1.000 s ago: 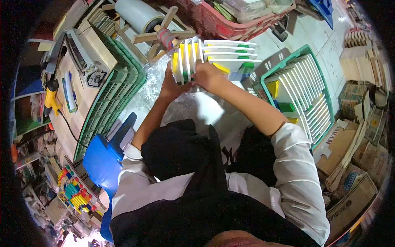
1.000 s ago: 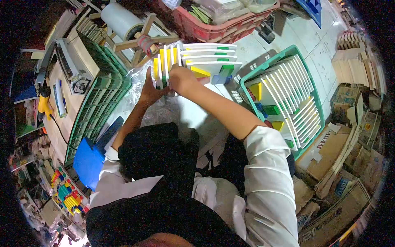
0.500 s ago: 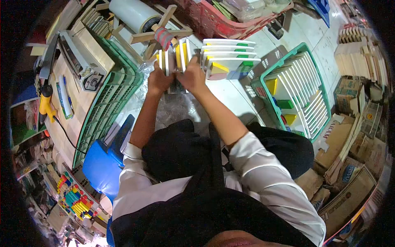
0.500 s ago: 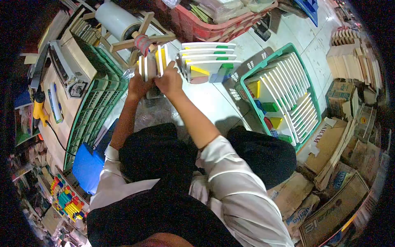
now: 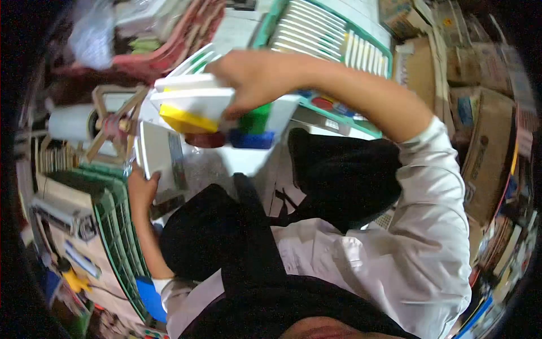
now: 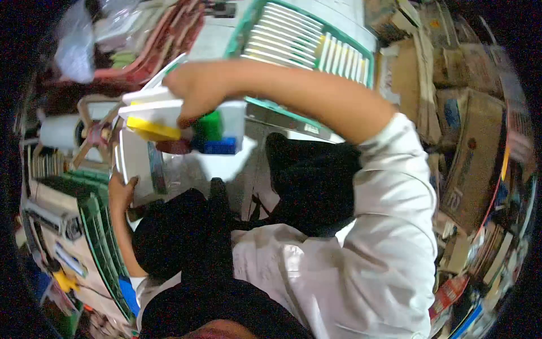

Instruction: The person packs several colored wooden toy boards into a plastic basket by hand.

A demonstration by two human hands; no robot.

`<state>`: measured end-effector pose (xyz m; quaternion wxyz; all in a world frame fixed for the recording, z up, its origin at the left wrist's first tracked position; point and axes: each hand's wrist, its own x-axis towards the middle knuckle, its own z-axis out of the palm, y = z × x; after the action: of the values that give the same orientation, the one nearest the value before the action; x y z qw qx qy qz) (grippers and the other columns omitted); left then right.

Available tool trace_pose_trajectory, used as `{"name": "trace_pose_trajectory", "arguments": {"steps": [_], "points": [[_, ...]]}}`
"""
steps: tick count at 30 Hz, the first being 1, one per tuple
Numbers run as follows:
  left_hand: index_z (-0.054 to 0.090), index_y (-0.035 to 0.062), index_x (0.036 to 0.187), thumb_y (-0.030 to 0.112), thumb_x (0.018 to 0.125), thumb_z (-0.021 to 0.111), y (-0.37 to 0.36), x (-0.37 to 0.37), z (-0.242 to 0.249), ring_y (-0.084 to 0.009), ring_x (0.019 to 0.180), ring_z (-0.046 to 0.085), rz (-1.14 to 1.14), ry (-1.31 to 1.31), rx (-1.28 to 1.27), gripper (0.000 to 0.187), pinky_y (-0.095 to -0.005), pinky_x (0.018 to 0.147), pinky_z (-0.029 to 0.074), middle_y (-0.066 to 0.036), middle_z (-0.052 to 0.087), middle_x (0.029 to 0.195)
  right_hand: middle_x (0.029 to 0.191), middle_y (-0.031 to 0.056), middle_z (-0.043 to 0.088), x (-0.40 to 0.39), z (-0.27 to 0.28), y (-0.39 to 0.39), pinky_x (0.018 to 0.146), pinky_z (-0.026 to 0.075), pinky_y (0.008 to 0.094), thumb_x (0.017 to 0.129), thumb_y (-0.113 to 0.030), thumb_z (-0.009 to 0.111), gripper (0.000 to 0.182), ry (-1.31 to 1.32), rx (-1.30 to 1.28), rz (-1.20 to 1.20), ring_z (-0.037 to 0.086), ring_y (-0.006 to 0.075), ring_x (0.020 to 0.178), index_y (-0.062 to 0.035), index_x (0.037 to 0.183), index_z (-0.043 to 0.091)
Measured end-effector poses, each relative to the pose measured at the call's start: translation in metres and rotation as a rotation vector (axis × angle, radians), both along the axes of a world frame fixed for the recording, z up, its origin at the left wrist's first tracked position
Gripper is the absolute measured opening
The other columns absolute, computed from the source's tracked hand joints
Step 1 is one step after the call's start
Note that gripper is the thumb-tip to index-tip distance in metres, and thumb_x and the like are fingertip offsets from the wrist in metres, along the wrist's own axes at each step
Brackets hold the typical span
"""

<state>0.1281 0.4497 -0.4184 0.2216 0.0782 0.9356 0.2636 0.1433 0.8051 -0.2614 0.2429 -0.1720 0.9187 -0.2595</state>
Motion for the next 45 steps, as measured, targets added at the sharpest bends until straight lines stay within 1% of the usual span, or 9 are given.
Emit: {"name": "trace_pose_trajectory", "arguments": {"steps": [6, 11, 15, 26, 34, 38, 40, 42, 45], "points": [[0.042, -0.0073, 0.127, 0.005, 0.07, 0.067, 0.04, -0.007, 0.031, -0.0341, 0.096, 0.062, -0.178, -0.016, 0.128, 0.064, -0.0372, 0.088, 0.045, -0.026, 0.062, 0.101, 0.09, 0.0114, 0.067, 0.092, 0.078, 0.169, 0.072, 0.051, 0.0306, 0.067, -0.012, 0.071, 0.046, 0.107, -0.007, -0.274, 0.063, 0.0157, 0.082, 0.0014, 0.109, 0.059], [0.037, -0.0049, 0.13, 0.001, 0.071, 0.063, 0.083, -0.008, 0.082, -0.034, 0.095, 0.062, -0.278, -0.011, 0.106, 0.065, -0.0363, 0.084, 0.046, -0.025, 0.063, 0.1, 0.102, 0.0062, 0.063, 0.165, 0.056, 0.245, 0.089, 0.043, 0.0276, 0.068, -0.002, 0.072, 0.05, -0.009, 0.051, -0.636, 0.055, 0.0123, 0.096, 0.0017, 0.115, 0.056], [0.038, 0.0004, 0.132, -0.002, 0.071, 0.061, 0.11, 0.0, 0.121, -0.0351, 0.096, 0.061, -0.354, 0.114, 0.005, 0.066, -0.0368, 0.085, 0.045, -0.025, 0.062, 0.102, 0.099, 0.0066, 0.064, 0.189, 0.016, 0.283, 0.081, 0.047, 0.027, 0.066, -0.006, 0.071, 0.047, 0.044, -0.117, -0.616, 0.056, 0.0116, 0.089, 0.001, 0.111, 0.059], [0.037, -0.0061, 0.133, -0.001, 0.067, 0.061, 0.171, 0.014, 0.214, -0.0332, 0.128, 0.04, -0.37, 0.108, -0.032, 0.071, -0.037, 0.108, 0.024, -0.026, 0.046, 0.131, 0.097, 0.0053, 0.065, 0.041, -0.039, 0.372, 0.068, 0.049, 0.0191, 0.072, -0.01, 0.067, 0.057, -0.2, -0.596, -0.542, 0.06, 0.0073, 0.079, 0.0012, 0.126, 0.052], [0.039, -0.0032, 0.132, 0.0, 0.061, 0.056, 0.225, 0.024, 0.27, -0.0441, 0.095, 0.06, -0.507, 0.198, -0.139, 0.073, -0.0353, 0.083, 0.047, -0.03, 0.06, 0.098, 0.108, 0.0097, 0.064, -0.077, -0.108, 0.391, 0.077, 0.051, 0.0243, 0.072, -0.01, 0.066, 0.057, -0.536, -0.669, -0.542, 0.062, 0.0137, 0.092, 0.0, 0.127, 0.051], [0.043, -0.0001, 0.129, 0.002, 0.06, 0.058, 0.252, 0.022, 0.281, -0.0456, 0.084, 0.059, -0.537, 0.105, -0.04, 0.07, -0.0379, 0.075, 0.047, -0.028, 0.06, 0.094, 0.107, 0.0086, 0.065, -0.098, -0.125, 0.398, 0.075, 0.051, 0.0248, 0.071, -0.017, 0.07, 0.053, -0.395, -0.422, -0.537, 0.062, 0.0132, 0.091, -0.003, 0.12, 0.058], [0.043, 0.003, 0.13, 0.003, 0.061, 0.06, 0.265, 0.02, 0.29, -0.0444, 0.083, 0.059, -0.624, 0.154, -0.31, 0.071, -0.04, 0.072, 0.046, -0.026, 0.06, 0.097, 0.096, 0.0041, 0.066, -0.104, -0.133, 0.404, 0.063, 0.049, 0.0241, 0.069, -0.026, 0.075, 0.049, -0.272, -0.111, -0.472, 0.06, 0.0094, 0.078, -0.0061, 0.113, 0.064], [0.042, 0.005, 0.131, 0.003, 0.062, 0.062, 0.281, 0.012, 0.286, -0.0432, 0.088, 0.059, -0.767, 0.276, -0.23, 0.072, -0.0423, 0.073, 0.046, -0.024, 0.06, 0.1, 0.083, 0.0011, 0.064, -0.091, -0.139, 0.396, 0.056, 0.045, 0.0223, 0.075, -0.032, 0.072, 0.04, 0.534, 0.06, -0.404, 0.055, 0.0076, 0.067, -0.0067, 0.105, 0.067], [0.043, 0.0041, 0.129, 0.0, 0.062, 0.062, 0.317, 0.005, 0.292, -0.041, 0.093, 0.058, -0.935, 0.214, -0.096, 0.07, -0.0429, 0.076, 0.048, -0.023, 0.057, 0.113, 0.076, 0.0028, 0.062, -0.016, -0.074, 0.355, 0.058, 0.047, 0.022, 0.081, -0.04, 0.067, 0.038, 0.121, -0.425, -0.631, 0.056, 0.0091, 0.068, -0.0053, 0.096, 0.067]]}}
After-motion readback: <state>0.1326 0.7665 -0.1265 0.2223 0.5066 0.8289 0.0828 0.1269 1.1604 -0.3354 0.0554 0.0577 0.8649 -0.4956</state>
